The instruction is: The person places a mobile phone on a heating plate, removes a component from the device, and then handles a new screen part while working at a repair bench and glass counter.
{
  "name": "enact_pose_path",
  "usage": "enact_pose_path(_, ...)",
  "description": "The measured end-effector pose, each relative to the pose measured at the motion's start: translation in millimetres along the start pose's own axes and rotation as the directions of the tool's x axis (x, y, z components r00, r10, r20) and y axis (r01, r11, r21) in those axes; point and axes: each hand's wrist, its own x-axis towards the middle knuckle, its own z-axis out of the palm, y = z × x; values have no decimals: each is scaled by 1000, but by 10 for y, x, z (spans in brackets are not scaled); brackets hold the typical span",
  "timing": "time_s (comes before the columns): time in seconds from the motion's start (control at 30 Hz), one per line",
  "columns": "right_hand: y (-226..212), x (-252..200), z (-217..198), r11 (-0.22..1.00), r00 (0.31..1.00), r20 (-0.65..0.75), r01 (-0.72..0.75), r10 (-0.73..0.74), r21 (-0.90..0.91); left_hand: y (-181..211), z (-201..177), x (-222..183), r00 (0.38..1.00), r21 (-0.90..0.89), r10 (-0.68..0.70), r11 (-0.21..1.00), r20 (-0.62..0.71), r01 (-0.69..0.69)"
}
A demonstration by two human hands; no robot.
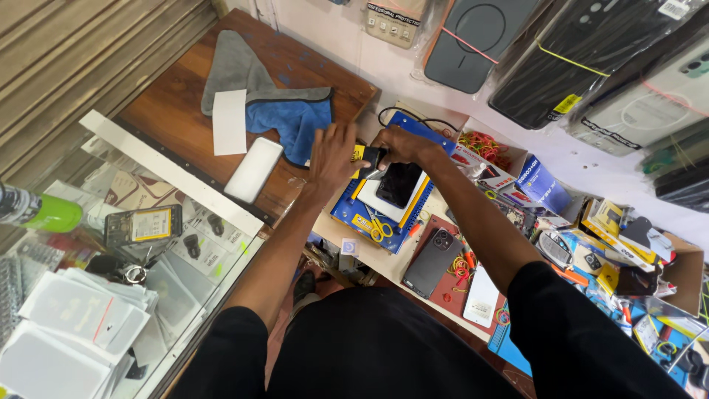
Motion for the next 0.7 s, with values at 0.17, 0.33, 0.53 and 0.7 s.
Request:
enact_pose_path(0.17, -214, -30, -97, 995, 997, -65, 39, -45, -87, -169, 314, 383, 926, -220, -21, 969, 378, 112)
enact_pose_path(0.33, 39, -160, -3, 998, 964, -265, 29, -15, 47, -165, 715, 677, 828, -171, -10, 977, 560, 127)
enact_pose_path(0.53, 529, -383, 383, 993, 779, -616, -67, 113, 97, -49, 774, 793, 788, -124, -87, 971, 609, 202)
enact_pose_path(0.7, 369, -562, 497, 950, 696, -649, -179, 306, 255, 53, 847, 861, 768, -85, -188, 950, 613, 300)
